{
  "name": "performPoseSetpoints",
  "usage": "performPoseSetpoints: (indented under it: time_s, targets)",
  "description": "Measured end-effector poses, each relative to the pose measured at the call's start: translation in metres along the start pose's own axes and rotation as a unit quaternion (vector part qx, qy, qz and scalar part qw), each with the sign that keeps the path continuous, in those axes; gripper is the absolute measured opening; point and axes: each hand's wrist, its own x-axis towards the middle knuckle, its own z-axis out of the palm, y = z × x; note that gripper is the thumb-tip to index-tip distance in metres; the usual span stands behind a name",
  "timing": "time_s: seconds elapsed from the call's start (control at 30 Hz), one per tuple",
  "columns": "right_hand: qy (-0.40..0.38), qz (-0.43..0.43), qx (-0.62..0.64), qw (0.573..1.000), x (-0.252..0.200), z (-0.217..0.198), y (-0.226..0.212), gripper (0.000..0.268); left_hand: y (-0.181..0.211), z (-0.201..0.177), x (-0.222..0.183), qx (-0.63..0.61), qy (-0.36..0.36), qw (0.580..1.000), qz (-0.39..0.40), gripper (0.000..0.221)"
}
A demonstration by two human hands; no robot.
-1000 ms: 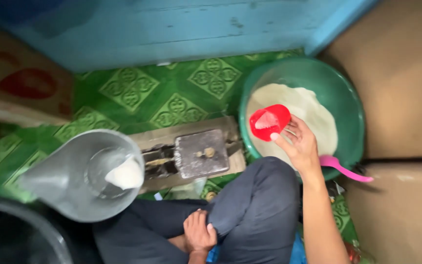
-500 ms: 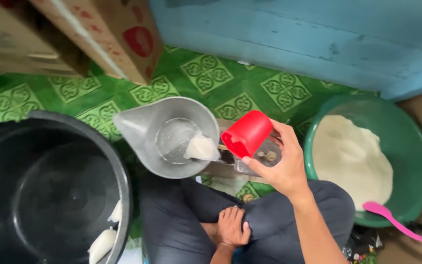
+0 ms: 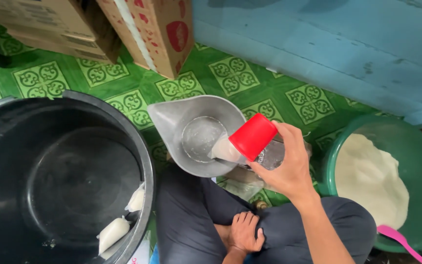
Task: Scooping white powder from a large bowl into a pitcher using a red scoop
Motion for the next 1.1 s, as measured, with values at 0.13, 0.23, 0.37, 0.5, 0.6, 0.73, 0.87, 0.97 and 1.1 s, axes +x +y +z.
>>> performPoseSetpoints:
  time_s: [0.13, 0.23, 0.37, 0.5, 0.6, 0.73, 0.87, 0.97, 1.1]
  targets:
    - [-0.003, 0.007, -0.006, 1.0, 0.002, 0.001, -0.002, 0.083, -0.006, 0.007, -0.006, 0.01, -0.024, 1.0, -0.001, 0.036]
    - [-0.01, 0.003, -0.01, 1.0, 0.002, 0.002, -0.001, 0.085, -0.007, 0.009, -0.009, -0.006, -0.07, 0.997, -0.032, 0.041]
    - [-0.01, 0.001, -0.014, 1.0, 0.003, 0.002, -0.002, 0.086, -0.006, 0.007, -0.007, 0.0, -0.047, 0.999, -0.017, 0.039]
    - [-0.012, -0.001, -0.013, 1.0, 0.003, 0.001, -0.002, 0.086, -0.005, 0.005, -0.005, 0.012, -0.04, 0.999, -0.01, 0.038]
    - [-0.011, -0.002, -0.013, 1.0, 0.003, 0.001, -0.001, 0.086, -0.004, 0.005, -0.004, 0.009, -0.042, 0.999, -0.013, 0.039]
    - [-0.011, -0.008, -0.014, 1.0, 0.003, -0.001, -0.003, 0.086, -0.005, 0.006, -0.006, 0.012, -0.055, 0.998, -0.016, 0.037]
    - [-0.007, 0.065, 0.028, 0.997, 0.002, -0.001, -0.001, 0.086, -0.005, 0.006, -0.005, 0.01, -0.043, 0.999, -0.011, 0.037]
    - [-0.016, 0.198, 0.087, 0.976, 0.0, 0.0, 0.005, 0.084, -0.005, 0.007, -0.005, 0.017, -0.04, 0.999, -0.008, 0.036]
    - [-0.018, 0.326, 0.227, 0.918, -0.006, 0.003, 0.028, 0.08, -0.002, 0.002, -0.001, 0.01, -0.026, 1.0, -0.006, 0.034]
